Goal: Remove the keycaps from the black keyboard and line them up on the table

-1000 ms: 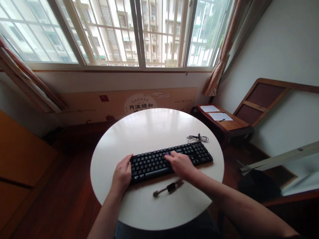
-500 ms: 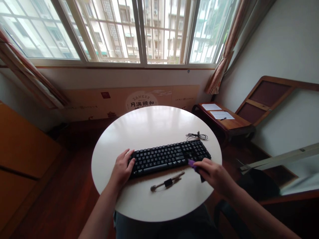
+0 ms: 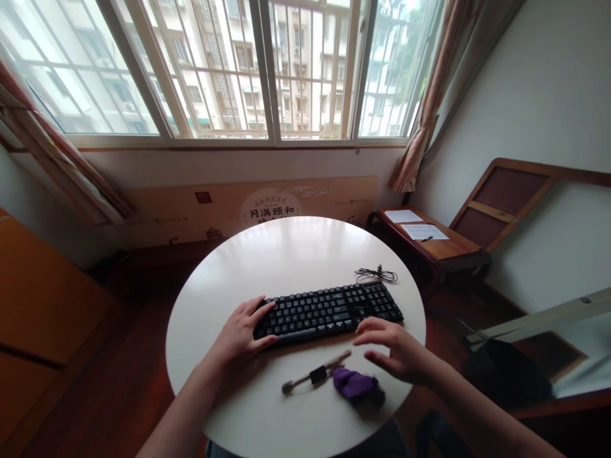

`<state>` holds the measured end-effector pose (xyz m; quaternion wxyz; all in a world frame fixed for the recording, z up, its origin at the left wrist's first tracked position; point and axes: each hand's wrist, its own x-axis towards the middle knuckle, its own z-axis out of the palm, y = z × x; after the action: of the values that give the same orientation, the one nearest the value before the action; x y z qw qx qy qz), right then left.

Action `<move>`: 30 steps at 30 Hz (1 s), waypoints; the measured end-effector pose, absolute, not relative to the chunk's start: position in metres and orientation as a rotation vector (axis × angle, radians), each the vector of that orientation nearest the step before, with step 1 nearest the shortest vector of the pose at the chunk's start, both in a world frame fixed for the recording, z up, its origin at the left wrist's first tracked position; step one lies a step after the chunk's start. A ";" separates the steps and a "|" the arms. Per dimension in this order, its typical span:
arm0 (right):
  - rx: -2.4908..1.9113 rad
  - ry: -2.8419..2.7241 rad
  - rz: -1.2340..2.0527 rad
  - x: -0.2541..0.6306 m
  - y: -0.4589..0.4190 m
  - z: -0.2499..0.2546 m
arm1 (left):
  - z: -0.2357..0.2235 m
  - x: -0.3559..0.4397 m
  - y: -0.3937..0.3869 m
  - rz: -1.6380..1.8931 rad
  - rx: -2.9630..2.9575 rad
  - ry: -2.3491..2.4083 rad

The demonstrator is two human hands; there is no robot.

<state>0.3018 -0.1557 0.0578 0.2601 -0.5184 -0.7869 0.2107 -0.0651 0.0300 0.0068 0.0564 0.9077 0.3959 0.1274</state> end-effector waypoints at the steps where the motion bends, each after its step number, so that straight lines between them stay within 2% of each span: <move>1: -1.454 -2.078 0.560 0.308 -0.147 0.055 | 0.007 -0.064 0.035 0.385 2.751 1.204; 10: -1.852 -1.909 0.539 0.348 -0.062 0.032 | 0.011 -0.026 0.073 0.373 2.740 1.396; 18: -2.130 -1.731 0.479 0.354 0.034 0.036 | 0.018 0.061 0.047 0.262 2.477 1.888; 30: -2.378 -1.746 0.479 0.306 0.057 0.019 | 0.052 0.163 -0.011 0.069 2.434 1.438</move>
<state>0.3058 0.0569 0.0186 0.0762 -0.7933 -0.5824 0.1599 0.1634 -0.0111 0.0517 0.1564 0.8501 0.5022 0.0242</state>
